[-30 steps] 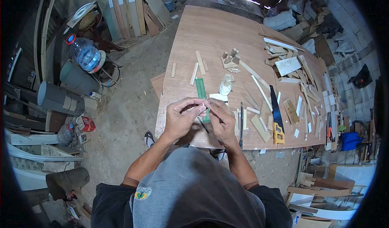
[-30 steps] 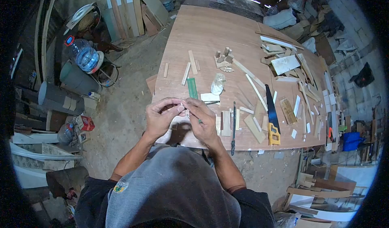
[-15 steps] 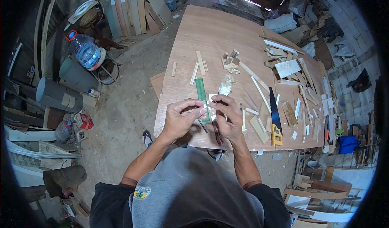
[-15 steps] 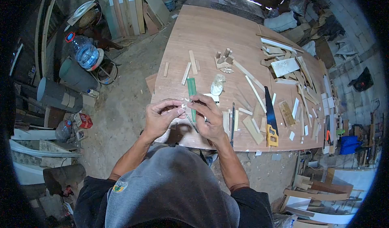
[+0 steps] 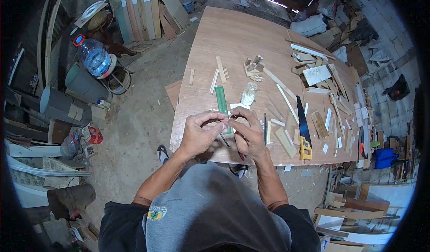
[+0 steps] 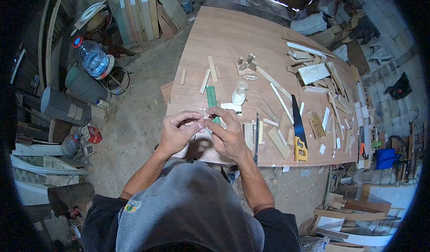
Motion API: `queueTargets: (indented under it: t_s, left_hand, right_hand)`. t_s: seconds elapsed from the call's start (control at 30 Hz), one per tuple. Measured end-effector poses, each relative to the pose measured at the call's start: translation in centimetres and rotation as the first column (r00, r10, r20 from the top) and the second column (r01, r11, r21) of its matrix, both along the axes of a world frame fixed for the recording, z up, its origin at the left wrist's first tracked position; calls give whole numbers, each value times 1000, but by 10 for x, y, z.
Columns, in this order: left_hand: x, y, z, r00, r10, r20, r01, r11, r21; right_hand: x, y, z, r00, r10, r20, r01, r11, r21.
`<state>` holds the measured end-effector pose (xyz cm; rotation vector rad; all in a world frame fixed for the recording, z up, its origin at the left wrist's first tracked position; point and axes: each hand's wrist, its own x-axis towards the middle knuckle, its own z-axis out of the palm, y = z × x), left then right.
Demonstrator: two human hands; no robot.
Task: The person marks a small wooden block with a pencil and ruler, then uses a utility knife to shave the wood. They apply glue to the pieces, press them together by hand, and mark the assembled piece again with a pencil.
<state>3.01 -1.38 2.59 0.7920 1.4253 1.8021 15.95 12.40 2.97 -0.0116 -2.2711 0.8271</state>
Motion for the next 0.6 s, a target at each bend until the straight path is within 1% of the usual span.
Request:
queueTargets:
  t_s: [0.13, 0.2, 0.23, 0.3, 0.33, 0.37, 0.4, 0.47, 0.5, 0.53, 0.57, 0.6]
  left_hand:
    - [2, 1, -7, 999, 6, -40, -6, 1000, 18]
    - [1, 1, -5, 998, 10, -60, -8, 1000, 31]
    - [2, 1, 0, 999, 17, -50, -17, 1000, 4]
    - [2, 0, 2, 999, 24, -39, -25, 999, -23]
    - [2, -1, 1, 999, 34, 37, -32, 999, -35]
    - [2, -1, 1, 993, 44, 114, -38, 998, -47]
    - [2, -1, 0, 992, 43, 115, -37, 998, -48]
    - [2, -2, -2, 992, 49, 115, -39, 995, -88]
    - [1, -3, -2, 992, 45, 116, -35, 996, -87]
    - [1, -4, -1, 995, 51, 90, -43, 995, -86]
    - [2, -4, -1, 997, 53, 64, -48, 995, -83]
    - [2, -4, -3, 997, 42, 65, -37, 996, -77]
  right_hand:
    - [-1, -5, 7, 999, 10, 50, -9, 1000, -29]
    - [0, -9, 10, 998, 69, -5, -69, 984, -165]
    - [2, -10, 9, 998, 70, -4, -70, 984, -164]
    - [7, -11, 8, 997, -13, -75, -14, 937, -348]
    - [7, -10, 7, 997, -12, -74, -14, 937, -348]
    - [7, -9, 4, 994, -52, -93, 3, 887, -461]
    - [8, -8, 0, 990, -94, -107, 17, 823, -567]
    - [12, 6, -23, 991, -82, -101, 8, 818, -575]
    - [10, 10, -28, 979, -203, 7, 170, 801, -574]
    - [8, 18, -36, 939, -325, 113, 331, 765, -553]
    - [8, 34, -56, 900, -408, 152, 431, 786, -443]
    - [9, 49, -76, 896, -419, 150, 440, 784, -438]
